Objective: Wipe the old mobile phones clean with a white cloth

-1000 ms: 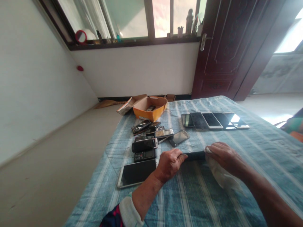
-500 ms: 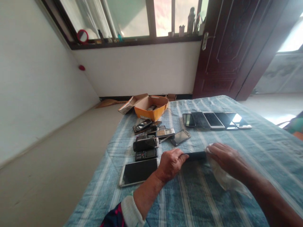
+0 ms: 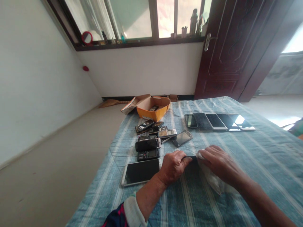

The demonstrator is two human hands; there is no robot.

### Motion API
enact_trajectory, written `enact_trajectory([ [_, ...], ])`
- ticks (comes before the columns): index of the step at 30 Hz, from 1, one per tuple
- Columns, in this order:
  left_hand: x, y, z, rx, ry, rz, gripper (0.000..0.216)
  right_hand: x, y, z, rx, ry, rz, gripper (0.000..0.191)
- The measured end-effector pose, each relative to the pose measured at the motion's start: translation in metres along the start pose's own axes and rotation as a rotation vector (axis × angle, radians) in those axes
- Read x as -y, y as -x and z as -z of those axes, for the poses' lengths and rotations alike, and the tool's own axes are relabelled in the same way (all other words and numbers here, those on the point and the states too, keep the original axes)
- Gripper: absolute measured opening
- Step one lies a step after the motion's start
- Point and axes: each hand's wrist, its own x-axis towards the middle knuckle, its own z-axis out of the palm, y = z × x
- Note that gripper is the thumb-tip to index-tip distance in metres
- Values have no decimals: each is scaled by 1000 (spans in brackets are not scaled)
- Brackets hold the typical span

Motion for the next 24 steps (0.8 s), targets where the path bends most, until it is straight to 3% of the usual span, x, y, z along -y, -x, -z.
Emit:
enact_trajectory([
  [12,1,1,0,5,-12,-1,24,7,0,16,134,-35,-28,18],
  [18,0,1,0,-1,3,14,26,3,5,11,38,-66,-74,26],
  [24,5,2,1,29,72,11,23,-2,6,5,62,-129,-140,11],
])
